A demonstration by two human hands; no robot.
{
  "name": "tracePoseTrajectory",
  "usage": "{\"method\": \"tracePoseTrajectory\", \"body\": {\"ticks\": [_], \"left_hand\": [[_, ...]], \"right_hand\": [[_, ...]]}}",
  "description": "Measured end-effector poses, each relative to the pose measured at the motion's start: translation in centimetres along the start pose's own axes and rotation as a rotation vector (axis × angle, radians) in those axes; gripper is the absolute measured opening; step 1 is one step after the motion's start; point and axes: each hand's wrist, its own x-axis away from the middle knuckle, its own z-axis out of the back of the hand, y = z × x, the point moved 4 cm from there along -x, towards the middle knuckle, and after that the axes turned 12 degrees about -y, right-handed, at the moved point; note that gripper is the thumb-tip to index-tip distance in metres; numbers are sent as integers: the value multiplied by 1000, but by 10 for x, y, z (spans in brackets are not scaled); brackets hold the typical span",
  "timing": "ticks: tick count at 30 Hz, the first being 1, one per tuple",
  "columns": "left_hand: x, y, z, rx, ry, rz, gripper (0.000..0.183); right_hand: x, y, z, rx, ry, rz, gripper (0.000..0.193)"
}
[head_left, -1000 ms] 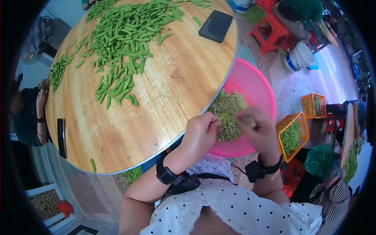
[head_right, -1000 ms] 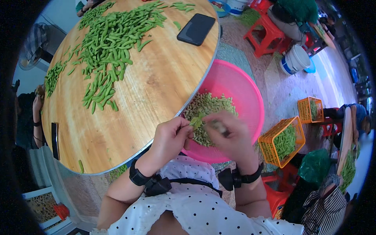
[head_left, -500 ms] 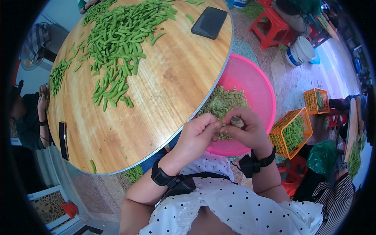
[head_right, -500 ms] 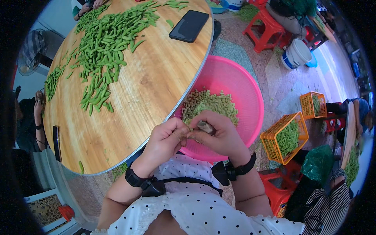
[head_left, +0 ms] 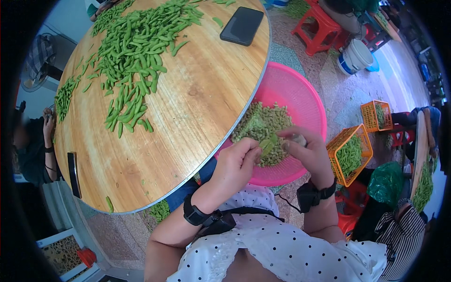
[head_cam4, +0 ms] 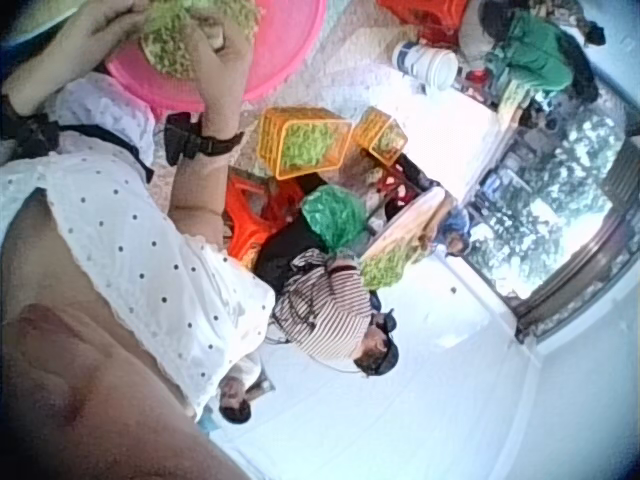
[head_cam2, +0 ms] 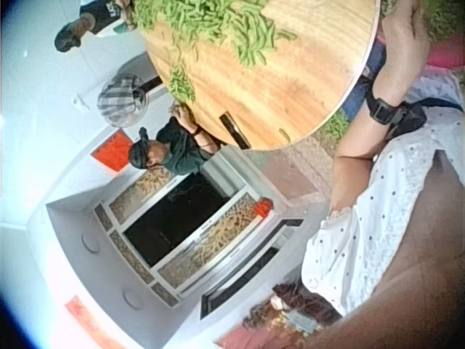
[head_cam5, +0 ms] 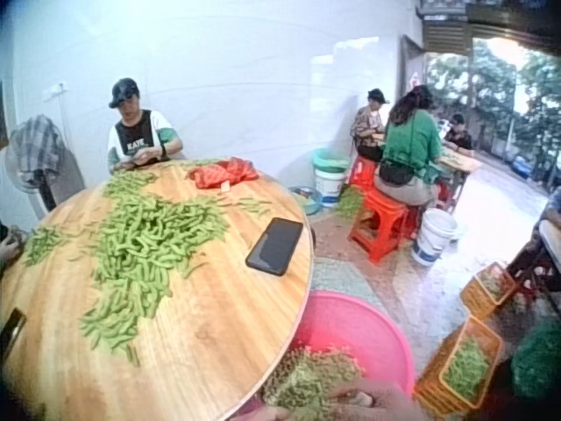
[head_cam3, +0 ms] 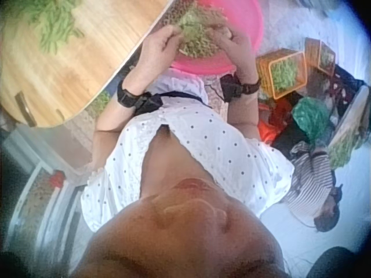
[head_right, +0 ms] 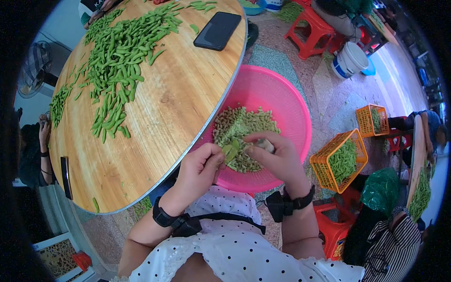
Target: Peeling edamame pods and collecting the beans into a pink bowl.
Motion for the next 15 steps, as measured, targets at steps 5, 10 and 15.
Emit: {"method": "tracePoseTrajectory", "body": {"ticks": [5,10,15], "left_hand": [[2,14,6,-216,143,-210,16],[13,10,14,-113,130,-32,22],[24,0,25,184,189,-72,17]], "right_hand": [[-12,4,-14,-26,-81,11,8],[-22,-4,-43,-47,-203,63,12],[-22,-13,-51,-261,-505,-29,29]]}}
